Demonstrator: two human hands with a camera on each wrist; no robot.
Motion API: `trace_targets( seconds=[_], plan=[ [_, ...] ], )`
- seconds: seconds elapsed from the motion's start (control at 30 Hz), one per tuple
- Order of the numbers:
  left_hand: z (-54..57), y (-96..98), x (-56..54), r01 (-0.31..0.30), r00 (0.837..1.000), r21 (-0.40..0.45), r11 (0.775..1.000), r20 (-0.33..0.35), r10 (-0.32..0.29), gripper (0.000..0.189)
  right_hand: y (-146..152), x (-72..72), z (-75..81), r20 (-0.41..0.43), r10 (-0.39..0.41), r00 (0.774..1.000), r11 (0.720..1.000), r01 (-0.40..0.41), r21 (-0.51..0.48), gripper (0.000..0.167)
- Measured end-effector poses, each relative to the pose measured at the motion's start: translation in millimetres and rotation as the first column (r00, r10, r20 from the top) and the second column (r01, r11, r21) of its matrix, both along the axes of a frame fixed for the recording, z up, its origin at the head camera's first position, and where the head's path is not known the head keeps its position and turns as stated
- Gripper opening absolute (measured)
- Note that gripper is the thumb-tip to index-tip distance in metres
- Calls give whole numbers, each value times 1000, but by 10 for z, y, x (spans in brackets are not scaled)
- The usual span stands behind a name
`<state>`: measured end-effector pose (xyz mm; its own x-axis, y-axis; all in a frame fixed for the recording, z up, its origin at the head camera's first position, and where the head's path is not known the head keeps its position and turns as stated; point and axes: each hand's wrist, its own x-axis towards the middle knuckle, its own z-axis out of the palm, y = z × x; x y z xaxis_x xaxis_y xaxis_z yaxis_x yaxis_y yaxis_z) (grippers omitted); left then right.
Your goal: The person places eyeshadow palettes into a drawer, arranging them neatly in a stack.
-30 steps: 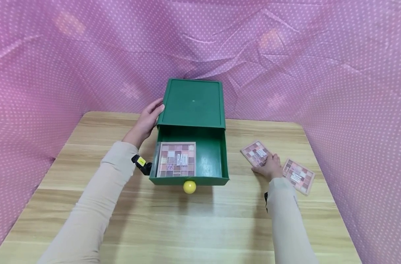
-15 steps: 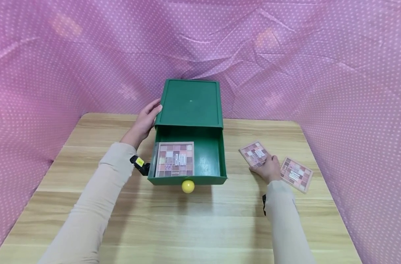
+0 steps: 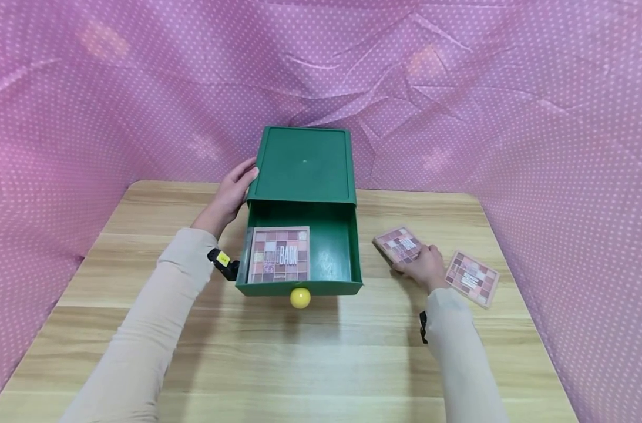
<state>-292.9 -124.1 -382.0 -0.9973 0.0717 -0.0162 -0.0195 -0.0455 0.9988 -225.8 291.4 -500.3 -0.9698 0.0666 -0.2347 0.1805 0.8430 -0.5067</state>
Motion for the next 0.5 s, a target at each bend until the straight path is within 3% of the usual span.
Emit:
trace_targets(
  seconds=[0.27,0.5],
  plan=[
    [2,-8,-5,-6,1000,-17,1000,11,7,49,-63,-15,136,-93,50,994,998,-48,28,96],
    [10,-5,-6,-2,1000,-21,1000,18,3,50,-81,-3,426,-181,81,980,997,-76,33,89]
  ],
)
